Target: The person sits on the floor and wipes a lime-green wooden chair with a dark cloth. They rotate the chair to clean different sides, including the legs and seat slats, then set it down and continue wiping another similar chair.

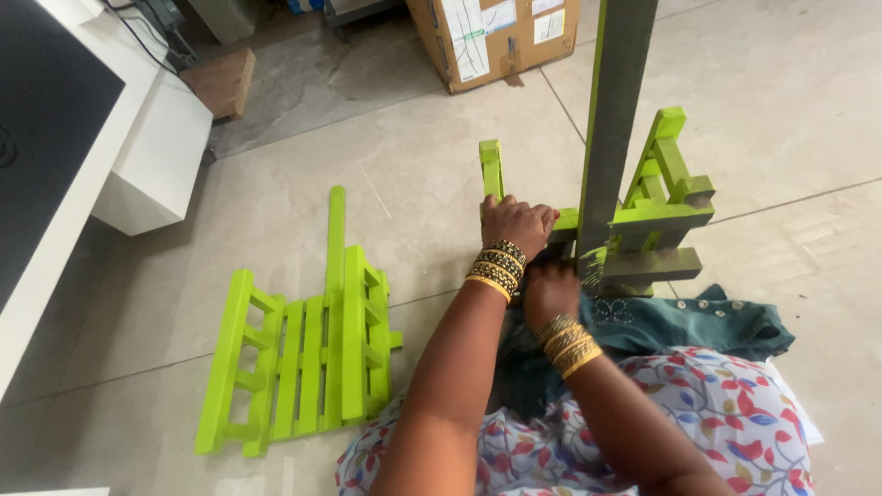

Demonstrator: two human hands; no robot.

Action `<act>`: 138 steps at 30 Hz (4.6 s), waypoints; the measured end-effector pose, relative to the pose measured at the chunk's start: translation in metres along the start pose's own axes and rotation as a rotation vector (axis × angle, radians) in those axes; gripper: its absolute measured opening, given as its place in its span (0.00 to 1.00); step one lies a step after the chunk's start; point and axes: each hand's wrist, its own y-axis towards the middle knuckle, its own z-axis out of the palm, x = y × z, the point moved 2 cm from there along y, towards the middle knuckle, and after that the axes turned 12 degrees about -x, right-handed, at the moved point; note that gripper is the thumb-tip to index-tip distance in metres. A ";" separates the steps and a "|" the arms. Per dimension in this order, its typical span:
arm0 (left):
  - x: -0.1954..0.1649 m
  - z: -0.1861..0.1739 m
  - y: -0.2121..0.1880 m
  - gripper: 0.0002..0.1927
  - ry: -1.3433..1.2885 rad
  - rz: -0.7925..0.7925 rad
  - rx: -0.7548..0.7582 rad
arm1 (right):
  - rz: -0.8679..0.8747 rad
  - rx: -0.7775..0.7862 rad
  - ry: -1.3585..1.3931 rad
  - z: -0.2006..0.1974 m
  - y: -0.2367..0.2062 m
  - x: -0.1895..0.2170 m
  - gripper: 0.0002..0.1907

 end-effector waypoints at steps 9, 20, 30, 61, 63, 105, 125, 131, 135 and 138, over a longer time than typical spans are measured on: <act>-0.002 0.002 0.002 0.20 -0.014 -0.006 -0.010 | -0.008 0.035 0.579 0.007 0.036 0.025 0.20; -0.001 0.000 0.003 0.21 0.001 -0.006 0.050 | 0.026 0.117 0.315 0.008 0.033 0.023 0.13; 0.001 -0.001 0.000 0.21 0.004 0.003 0.006 | -0.192 0.237 0.836 -0.028 -0.053 -0.014 0.32; 0.014 -0.005 -0.006 0.18 -0.028 0.008 -0.119 | -0.153 -0.250 -0.069 -0.021 -0.043 -0.180 0.30; 0.014 -0.005 -0.006 0.19 -0.021 0.012 -0.121 | -0.197 -0.262 0.019 -0.006 -0.032 -0.155 0.26; 0.008 -0.008 -0.008 0.20 -0.005 0.027 -0.279 | 0.143 0.320 0.076 0.022 -0.027 -0.001 0.15; 0.000 -0.014 -0.011 0.21 -0.030 0.031 -0.247 | 0.092 0.044 0.226 0.043 -0.044 -0.038 0.25; -0.001 -0.016 -0.012 0.21 -0.040 0.037 -0.303 | -0.183 -0.002 0.491 0.034 -0.038 0.013 0.28; -0.001 -0.016 -0.012 0.21 -0.062 0.023 -0.321 | -0.276 0.101 0.652 0.036 -0.033 0.019 0.21; -0.001 -0.014 -0.012 0.21 -0.051 0.017 -0.306 | 0.013 0.275 0.288 0.046 -0.033 -0.041 0.18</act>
